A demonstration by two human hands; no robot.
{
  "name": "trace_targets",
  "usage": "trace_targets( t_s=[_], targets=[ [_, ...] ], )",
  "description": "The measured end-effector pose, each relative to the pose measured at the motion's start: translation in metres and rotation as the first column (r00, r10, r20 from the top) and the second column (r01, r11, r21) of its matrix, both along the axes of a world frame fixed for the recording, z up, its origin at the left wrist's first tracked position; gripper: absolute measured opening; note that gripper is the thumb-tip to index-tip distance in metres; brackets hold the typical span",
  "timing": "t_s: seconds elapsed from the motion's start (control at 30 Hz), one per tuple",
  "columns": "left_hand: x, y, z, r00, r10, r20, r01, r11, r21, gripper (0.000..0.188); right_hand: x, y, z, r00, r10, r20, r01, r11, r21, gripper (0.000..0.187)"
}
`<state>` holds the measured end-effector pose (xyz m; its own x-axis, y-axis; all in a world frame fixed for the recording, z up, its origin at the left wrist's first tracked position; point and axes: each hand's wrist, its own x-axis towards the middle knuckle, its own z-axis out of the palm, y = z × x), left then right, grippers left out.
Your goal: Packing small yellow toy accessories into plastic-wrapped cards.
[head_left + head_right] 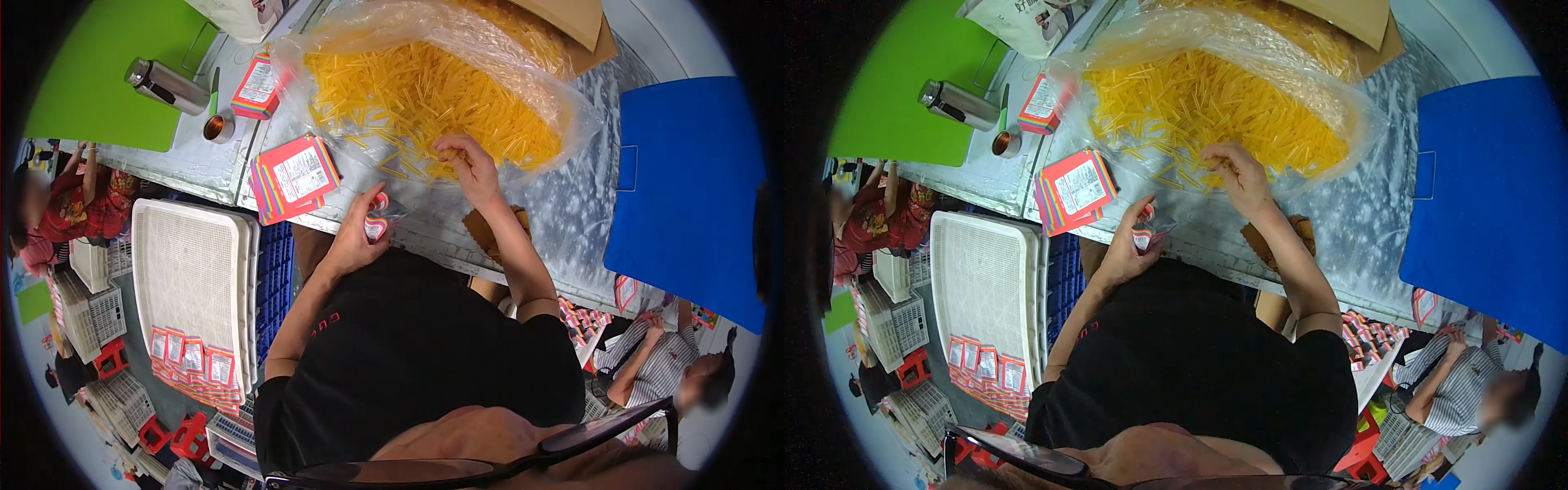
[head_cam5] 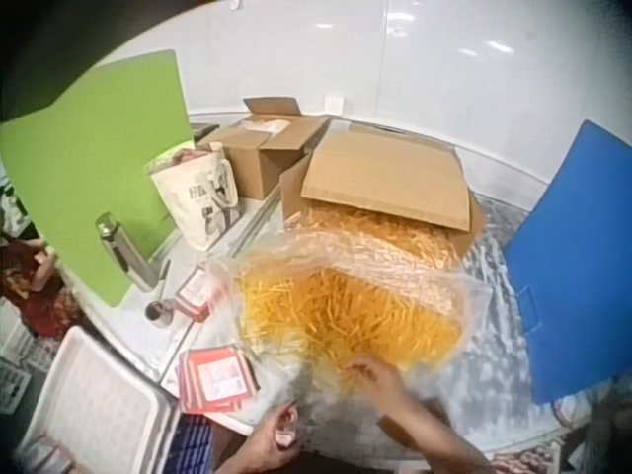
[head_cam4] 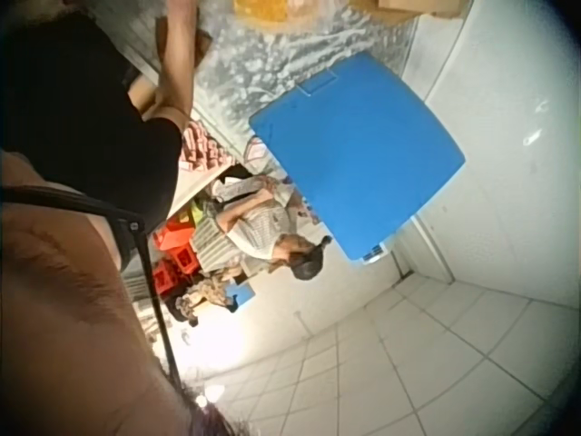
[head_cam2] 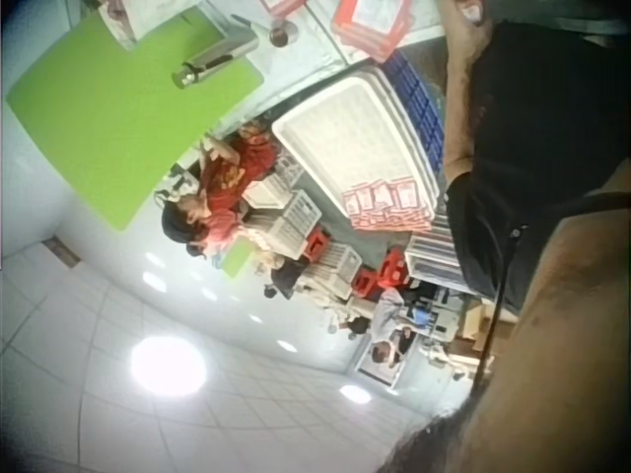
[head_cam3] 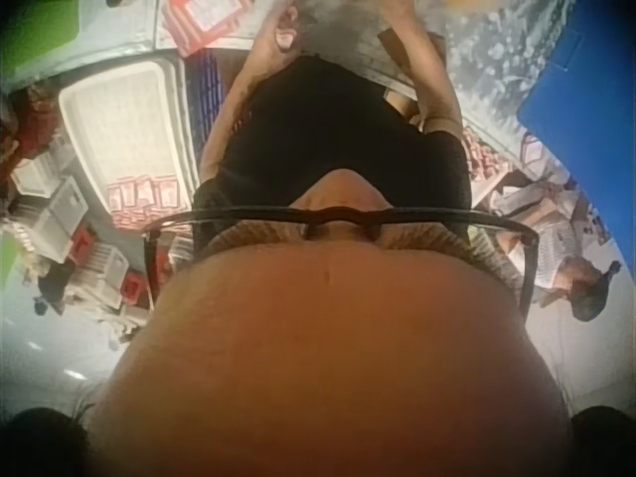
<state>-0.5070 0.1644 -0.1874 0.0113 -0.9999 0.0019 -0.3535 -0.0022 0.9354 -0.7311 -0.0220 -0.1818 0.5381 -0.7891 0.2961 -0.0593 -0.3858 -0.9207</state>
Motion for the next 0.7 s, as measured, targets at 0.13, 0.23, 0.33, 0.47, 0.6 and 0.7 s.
trace_targets(
  t_s=[0.13,0.23,0.33,0.47,0.6,0.7],
  targets=[
    [0.001,0.001,-0.001,0.999,0.039,0.021,-0.038,0.999,-0.028,0.095,0.0,0.006,0.018,0.983,0.123,-0.138,-0.122,0.992,0.019,0.022],
    [0.001,0.002,-0.001,0.998,0.064,0.025,-0.063,0.998,-0.024,0.098,0.003,0.017,0.041,0.926,0.224,-0.305,-0.231,0.973,0.013,0.021],
    [0.002,0.0,-0.002,0.998,0.054,0.026,-0.054,0.999,0.0,0.102,0.009,0.026,0.057,0.852,0.289,-0.436,-0.369,0.923,-0.109,0.021],
    [0.001,0.001,-0.003,0.999,0.027,0.044,-0.029,0.999,0.043,0.106,0.02,0.034,0.073,0.785,0.276,-0.555,-0.478,0.839,-0.259,0.013],
    [0.001,0.0,-0.005,0.994,0.002,0.106,-0.002,1.0,0.001,0.108,0.029,0.038,0.08,0.719,0.196,-0.667,-0.554,0.741,-0.379,0.004],
    [-0.001,-0.001,-0.004,0.991,-0.001,0.13,0.002,1.0,-0.01,0.107,0.035,0.042,0.082,0.671,0.14,-0.728,-0.605,0.671,-0.429,0.004]
  ],
)
